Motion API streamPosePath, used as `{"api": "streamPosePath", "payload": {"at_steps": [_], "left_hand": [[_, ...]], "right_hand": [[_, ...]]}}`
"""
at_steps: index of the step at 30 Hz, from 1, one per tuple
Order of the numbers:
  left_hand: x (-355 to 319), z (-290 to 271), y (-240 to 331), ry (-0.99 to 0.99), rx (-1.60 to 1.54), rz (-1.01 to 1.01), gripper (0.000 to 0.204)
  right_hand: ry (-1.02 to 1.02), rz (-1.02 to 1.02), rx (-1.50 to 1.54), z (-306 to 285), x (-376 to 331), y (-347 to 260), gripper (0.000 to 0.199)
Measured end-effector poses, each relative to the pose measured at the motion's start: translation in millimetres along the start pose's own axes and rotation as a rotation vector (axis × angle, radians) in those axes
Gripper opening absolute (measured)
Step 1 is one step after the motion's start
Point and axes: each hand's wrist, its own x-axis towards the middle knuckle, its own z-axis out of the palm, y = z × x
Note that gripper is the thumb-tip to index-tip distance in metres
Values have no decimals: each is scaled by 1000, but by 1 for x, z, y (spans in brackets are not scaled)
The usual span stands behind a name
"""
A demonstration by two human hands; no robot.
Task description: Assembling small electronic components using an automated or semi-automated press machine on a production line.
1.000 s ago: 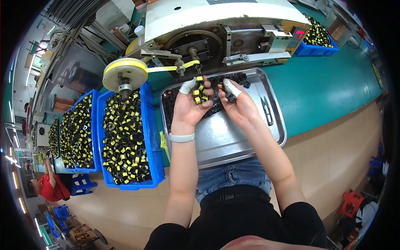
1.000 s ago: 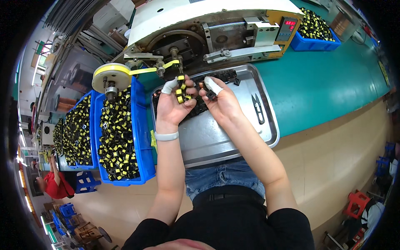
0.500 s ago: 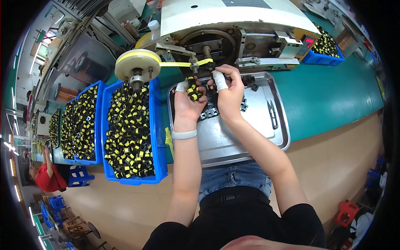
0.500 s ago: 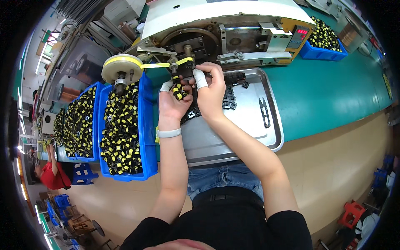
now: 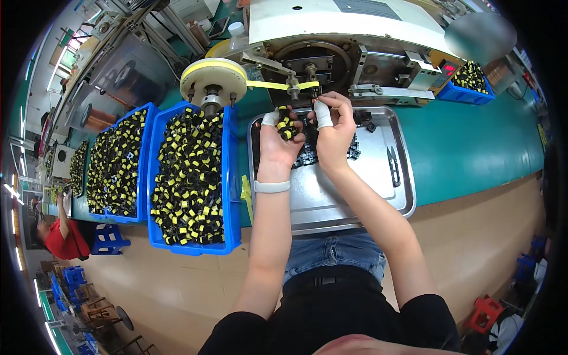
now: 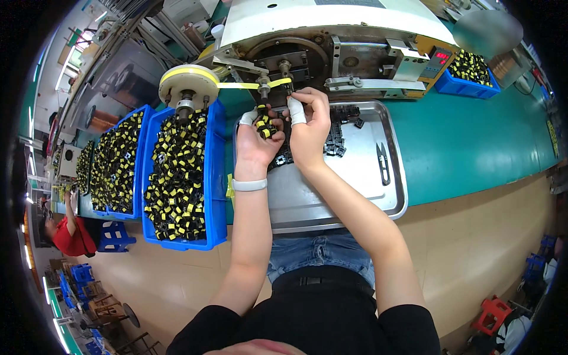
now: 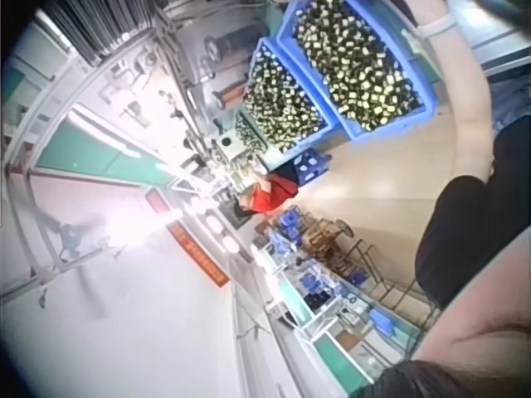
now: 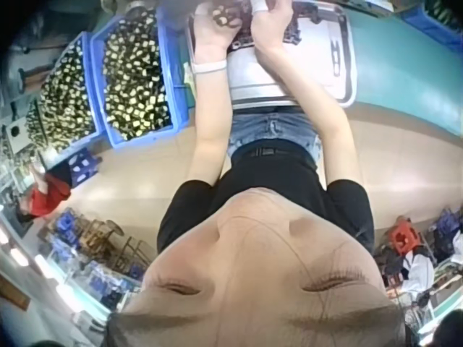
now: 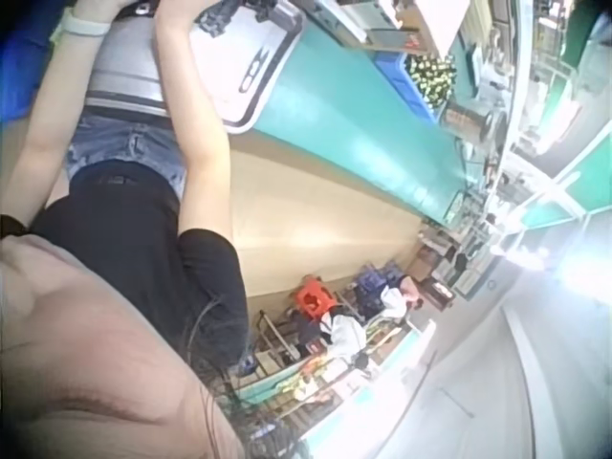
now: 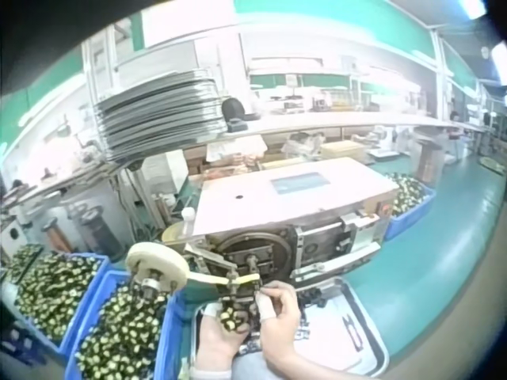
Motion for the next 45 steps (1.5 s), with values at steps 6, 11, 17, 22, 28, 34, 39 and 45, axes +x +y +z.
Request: {"api": "streamPosePath", "payload": {"at_steps": [6,11,17,22,28,34,39,45], "left_hand": [[0,2,-2,19,1,-3,23],[-3,6,-2,-4,35,17,21],[-13,19,-6,-1,90,70,24],[1,3,-7,-98,-29,-25,24],[1,21,-19,-185,34,-82,24],[-2,28,-25,-397,-55,-210,25],[-7,18,-25,-444,-152,-352,23],[-3,6,-10,-259,-259,-324,23]], "right_hand": [[59,209,157,6,7,-1,11],[75,590,367,-7,15,-13,26],[97,914,637,-38,15,-24,31],[143,1041,761,-51,14,-17,28],[54,798,402,-60,10,-34,30],[-44,760,244,-72,7,-37,28],[-35,611,138,-72,6,-34,19],[-82,535,213,-35,11,-42,18]]}}
